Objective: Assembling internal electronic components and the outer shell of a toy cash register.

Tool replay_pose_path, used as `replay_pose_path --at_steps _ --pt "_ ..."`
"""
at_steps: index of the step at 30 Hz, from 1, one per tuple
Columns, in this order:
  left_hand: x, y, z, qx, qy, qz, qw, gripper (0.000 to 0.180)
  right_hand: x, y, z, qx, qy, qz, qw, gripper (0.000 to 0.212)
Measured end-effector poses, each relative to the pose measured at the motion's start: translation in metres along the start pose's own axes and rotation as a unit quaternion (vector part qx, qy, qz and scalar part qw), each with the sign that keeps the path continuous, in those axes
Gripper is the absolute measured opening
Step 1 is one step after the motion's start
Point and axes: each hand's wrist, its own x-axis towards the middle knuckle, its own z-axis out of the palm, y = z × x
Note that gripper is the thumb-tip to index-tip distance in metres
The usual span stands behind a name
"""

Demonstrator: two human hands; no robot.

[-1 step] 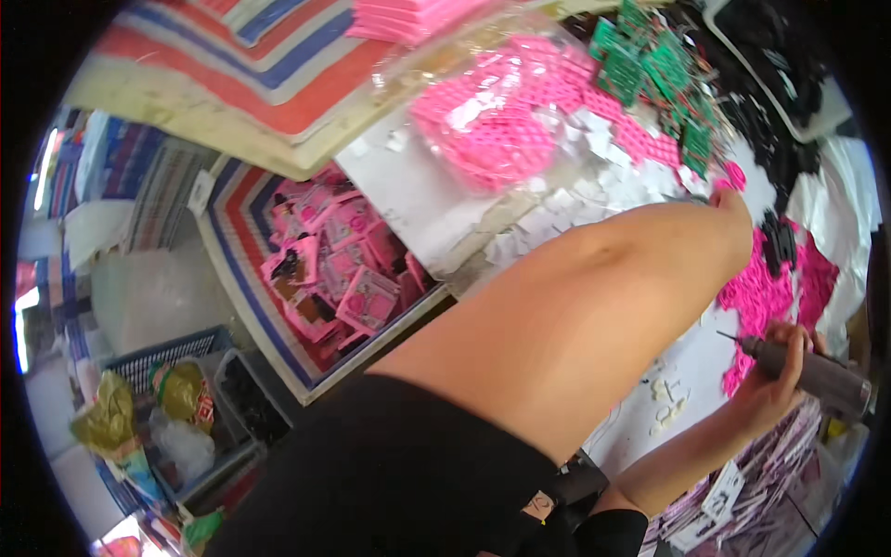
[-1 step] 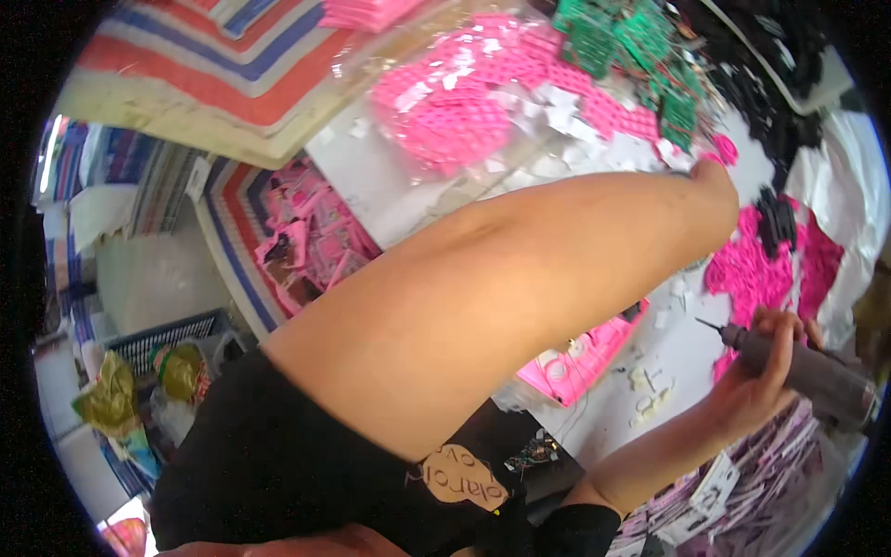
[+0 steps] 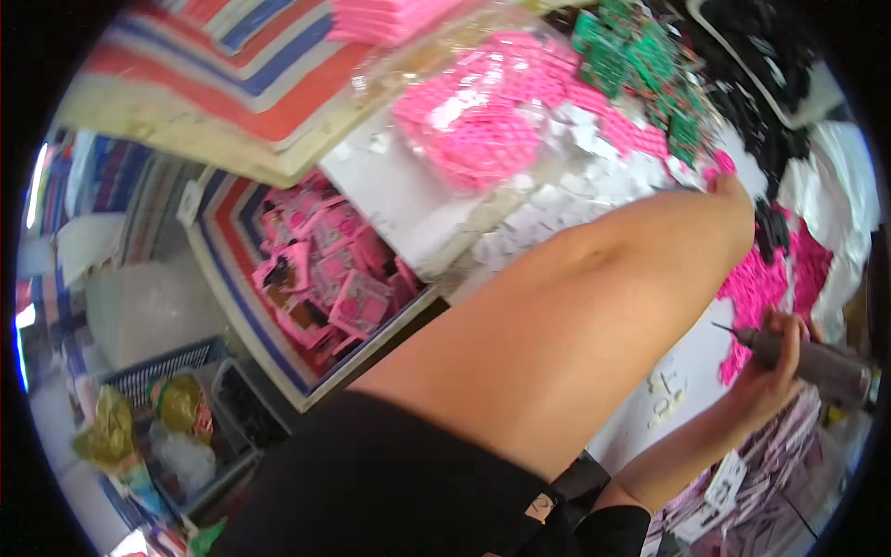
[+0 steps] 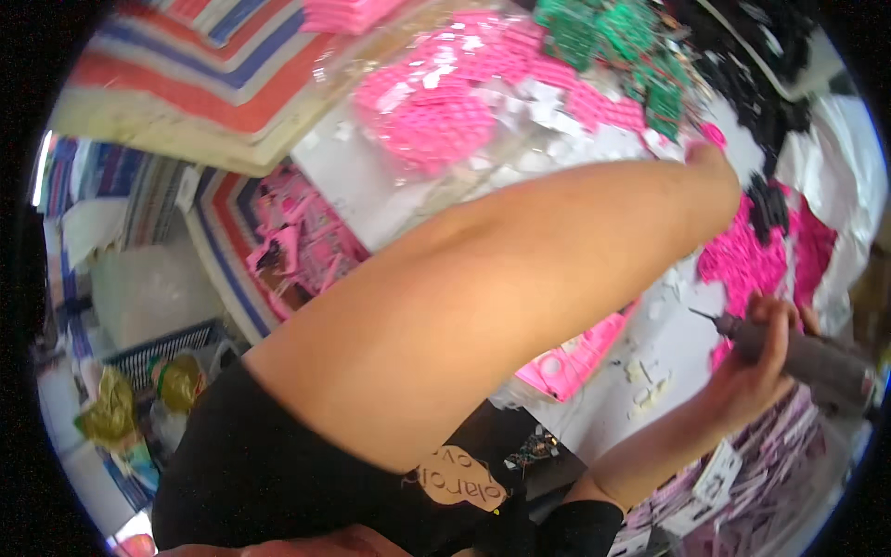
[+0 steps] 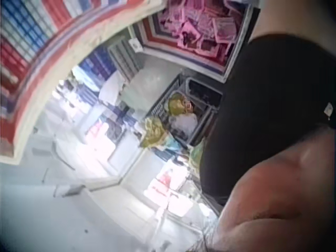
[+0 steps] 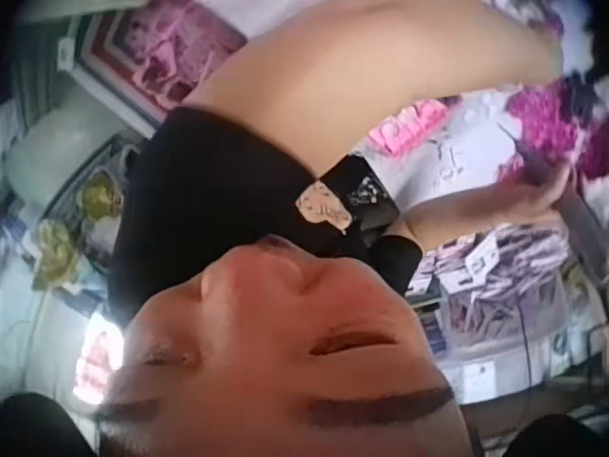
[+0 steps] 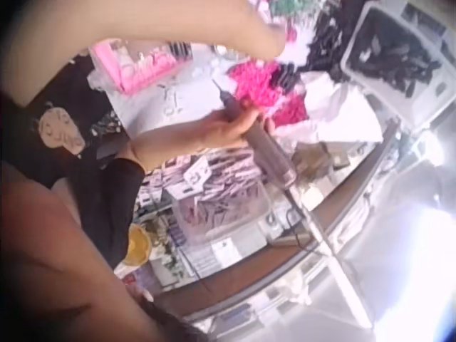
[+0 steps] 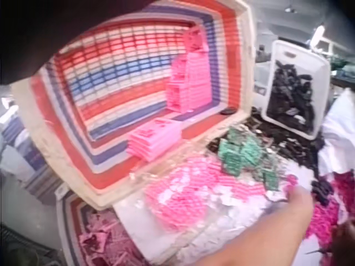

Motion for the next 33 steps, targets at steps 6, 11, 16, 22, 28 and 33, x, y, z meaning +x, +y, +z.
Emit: replay_pose_path --at_steps 6,11,16,22,28,33 --pt "0.003 -0.015 -0.041 -0.01 0.033 0.018 0.999 0.019 -0.005 -0.008 0.04 0.001 -0.005 0.046 0.999 0.054" --pt "-0.182 0.01 -0.008 -0.136 0.302 0.248 0.911 0.008 -0.042 -0.039 0.036 0.2 -0.051 -0.017 0.978 0.042" --pt "-0.262 0.004 0.061 -0.349 0.291 0.244 0.857 0.01 -0.058 -0.046 0.051 0.254 -0.169 -0.042 0.951 0.037" --pt "-0.277 0.01 0.083 -0.435 0.28 0.166 0.839 0.012 -0.074 -0.042 0.06 0.284 -0.181 0.021 0.942 0.036" --pt "-0.276 0.004 0.084 -0.379 0.297 0.175 0.859 0.017 -0.073 -0.032 0.063 0.286 -0.212 0.008 0.935 0.035" --pt "-0.267 0.004 0.074 -0.262 0.393 0.05 0.88 0.037 -0.06 -0.009 0.068 0.152 -0.161 -0.048 0.974 0.032"
